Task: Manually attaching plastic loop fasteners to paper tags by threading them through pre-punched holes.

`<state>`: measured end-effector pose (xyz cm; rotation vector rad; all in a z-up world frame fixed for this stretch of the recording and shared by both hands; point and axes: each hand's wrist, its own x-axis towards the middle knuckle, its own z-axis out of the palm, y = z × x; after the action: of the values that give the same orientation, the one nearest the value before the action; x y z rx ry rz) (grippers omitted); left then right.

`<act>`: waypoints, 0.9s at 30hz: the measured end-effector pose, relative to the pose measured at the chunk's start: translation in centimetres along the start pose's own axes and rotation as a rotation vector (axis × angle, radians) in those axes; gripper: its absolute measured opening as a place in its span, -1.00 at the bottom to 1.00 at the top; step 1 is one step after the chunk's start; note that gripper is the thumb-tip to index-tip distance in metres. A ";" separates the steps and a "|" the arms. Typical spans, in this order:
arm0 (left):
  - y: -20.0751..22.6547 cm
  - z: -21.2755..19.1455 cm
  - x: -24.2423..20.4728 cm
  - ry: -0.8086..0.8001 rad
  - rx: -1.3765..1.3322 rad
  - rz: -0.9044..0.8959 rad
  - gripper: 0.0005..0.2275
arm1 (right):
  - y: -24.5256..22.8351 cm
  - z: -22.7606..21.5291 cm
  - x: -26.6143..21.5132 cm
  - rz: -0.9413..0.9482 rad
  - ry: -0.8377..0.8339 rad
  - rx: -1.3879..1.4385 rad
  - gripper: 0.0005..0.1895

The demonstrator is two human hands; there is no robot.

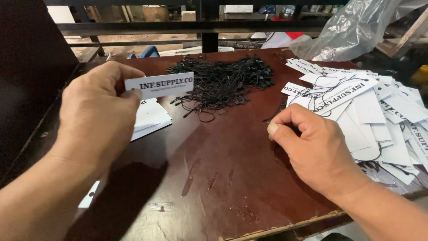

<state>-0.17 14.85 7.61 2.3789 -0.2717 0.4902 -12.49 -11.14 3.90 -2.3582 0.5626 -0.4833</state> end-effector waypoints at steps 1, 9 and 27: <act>1.0 0.2 -0.2 -0.042 -0.085 -0.070 -0.76 | 0.1 0.0 0.0 -0.009 0.007 -0.002 -0.84; 7.1 3.2 -3.1 -0.513 -0.730 -0.440 -0.72 | 2.5 0.4 0.8 -0.516 0.046 0.140 -0.95; 8.7 8.1 -5.4 -0.512 -1.244 -0.516 -0.86 | 0.2 0.0 0.2 -0.097 -0.080 -0.036 -0.82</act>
<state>-5.62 3.38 4.86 1.2059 -0.1068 -0.4573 -12.34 -11.34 3.82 -2.4358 0.4250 -0.4235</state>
